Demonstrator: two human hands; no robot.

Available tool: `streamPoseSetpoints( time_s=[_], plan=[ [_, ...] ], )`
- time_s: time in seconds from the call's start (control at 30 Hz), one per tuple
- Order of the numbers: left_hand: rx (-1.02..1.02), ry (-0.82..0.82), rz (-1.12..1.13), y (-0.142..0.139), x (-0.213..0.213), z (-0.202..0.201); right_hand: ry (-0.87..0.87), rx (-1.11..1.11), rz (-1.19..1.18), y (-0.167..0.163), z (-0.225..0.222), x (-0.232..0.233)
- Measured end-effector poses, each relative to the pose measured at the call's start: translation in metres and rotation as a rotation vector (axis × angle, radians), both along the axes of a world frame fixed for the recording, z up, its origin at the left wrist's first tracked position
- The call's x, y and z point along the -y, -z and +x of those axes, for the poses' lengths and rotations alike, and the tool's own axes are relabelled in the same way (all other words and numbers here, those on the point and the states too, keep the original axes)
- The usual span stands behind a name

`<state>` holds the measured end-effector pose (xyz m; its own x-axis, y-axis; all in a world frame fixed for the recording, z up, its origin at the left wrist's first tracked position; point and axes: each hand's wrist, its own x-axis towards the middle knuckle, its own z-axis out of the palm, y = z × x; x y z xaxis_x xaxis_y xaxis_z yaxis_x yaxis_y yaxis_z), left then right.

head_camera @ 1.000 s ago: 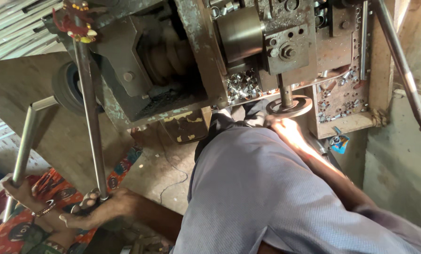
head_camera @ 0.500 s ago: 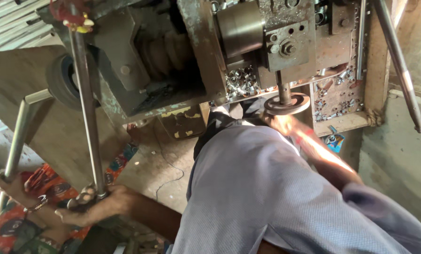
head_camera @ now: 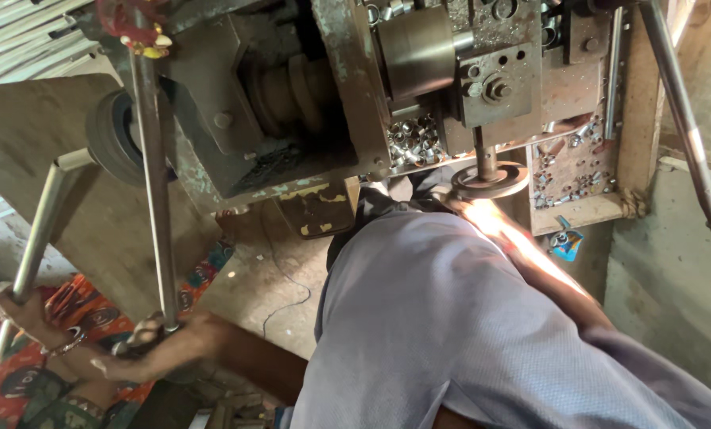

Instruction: The person operates a metal lathe machine by turning handwheels and pulling levers to machine a metal component while shavings accumulate on the floor.

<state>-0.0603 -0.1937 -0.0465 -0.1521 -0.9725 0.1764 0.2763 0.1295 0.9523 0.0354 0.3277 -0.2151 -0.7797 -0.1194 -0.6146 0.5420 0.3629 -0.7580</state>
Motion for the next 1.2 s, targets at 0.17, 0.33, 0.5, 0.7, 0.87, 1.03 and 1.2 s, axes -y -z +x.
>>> streamPoseSetpoints(
  time_s=[0.17,0.33,0.5,0.7,0.87,1.03,1.2],
  plan=[
    [0.01,0.033,0.047,0.004,0.015,0.006,0.599,0.14,-0.351,-0.036,0.01,-0.044],
    [0.05,-0.02,0.032,0.007,0.013,0.007,0.374,-0.017,-0.173,-0.014,0.0,-0.026],
    [0.047,0.005,0.001,0.005,0.012,0.005,0.619,0.13,-0.159,0.003,0.034,-0.007],
    [0.095,-0.01,-0.034,0.0,0.004,0.002,1.1,-0.001,-0.001,0.008,0.036,-0.035],
    [0.021,-0.003,-0.001,-0.002,0.002,-0.001,0.923,-0.081,0.115,-0.002,0.02,-0.032],
    [0.042,0.014,-0.002,-0.004,0.001,0.0,1.026,-0.01,0.086,-0.004,0.014,-0.027],
    [0.087,-0.003,-0.01,-0.005,-0.002,0.0,1.052,-0.03,0.031,-0.005,0.014,-0.036]
  ],
)
